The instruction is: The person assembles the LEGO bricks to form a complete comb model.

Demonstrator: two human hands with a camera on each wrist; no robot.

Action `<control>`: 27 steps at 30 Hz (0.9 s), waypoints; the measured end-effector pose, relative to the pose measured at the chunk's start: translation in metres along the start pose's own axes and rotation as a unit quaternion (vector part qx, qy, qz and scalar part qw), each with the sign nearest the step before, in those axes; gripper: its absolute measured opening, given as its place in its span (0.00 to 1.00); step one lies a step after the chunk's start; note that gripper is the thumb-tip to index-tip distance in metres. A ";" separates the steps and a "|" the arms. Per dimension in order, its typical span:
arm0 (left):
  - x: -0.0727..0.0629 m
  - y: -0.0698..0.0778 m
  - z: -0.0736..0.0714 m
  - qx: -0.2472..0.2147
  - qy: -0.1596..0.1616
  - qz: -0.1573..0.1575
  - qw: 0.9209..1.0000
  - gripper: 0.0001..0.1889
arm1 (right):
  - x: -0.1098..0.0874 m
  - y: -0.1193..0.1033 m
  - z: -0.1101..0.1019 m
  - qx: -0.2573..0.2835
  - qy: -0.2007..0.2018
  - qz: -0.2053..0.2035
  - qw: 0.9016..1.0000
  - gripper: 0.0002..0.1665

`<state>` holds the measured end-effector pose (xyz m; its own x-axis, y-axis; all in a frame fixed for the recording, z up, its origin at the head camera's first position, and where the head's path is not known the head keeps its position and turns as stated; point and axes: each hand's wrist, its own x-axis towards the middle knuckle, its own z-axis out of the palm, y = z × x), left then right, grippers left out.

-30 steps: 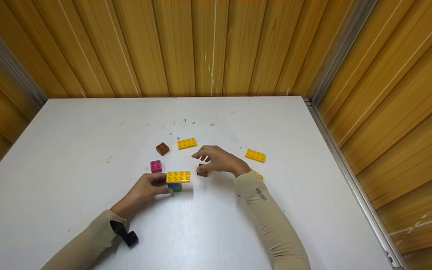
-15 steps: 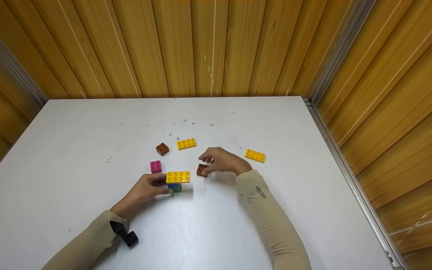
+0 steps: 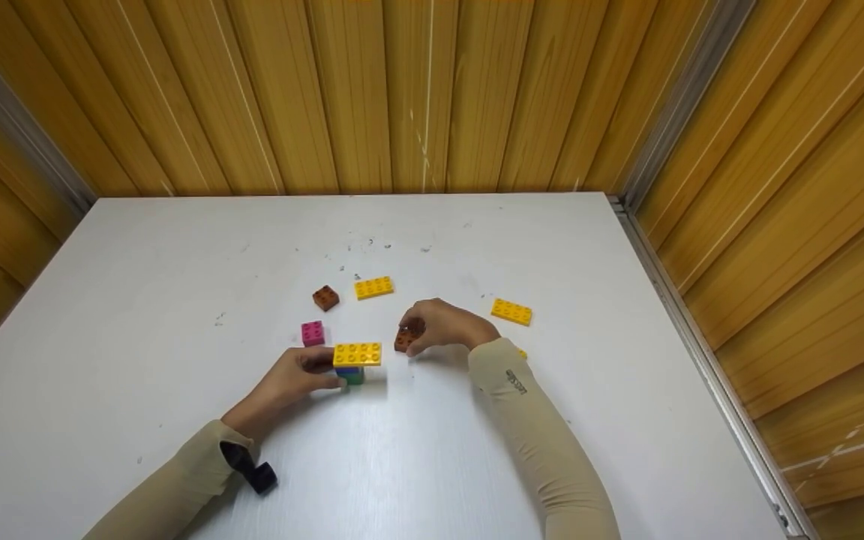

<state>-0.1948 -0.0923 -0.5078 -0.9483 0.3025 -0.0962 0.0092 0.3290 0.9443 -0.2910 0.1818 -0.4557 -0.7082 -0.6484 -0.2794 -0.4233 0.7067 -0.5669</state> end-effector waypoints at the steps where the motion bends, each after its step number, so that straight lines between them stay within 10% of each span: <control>1: 0.000 0.000 0.000 0.001 0.000 -0.001 1.000 0.25 | 0.000 0.000 0.000 -0.001 -0.001 0.001 1.000 0.28; 27: 0.000 -0.001 -0.001 0.000 -0.004 -0.014 1.000 0.26 | 0.010 0.006 -0.003 0.031 0.007 -0.014 0.999 0.22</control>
<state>-0.1952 -0.0930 -0.5083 -0.9458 0.2995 -0.1253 -0.0176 0.3380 0.9410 -0.3020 0.1804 -0.4597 -0.7038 -0.6640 -0.2525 -0.4079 0.6688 -0.6216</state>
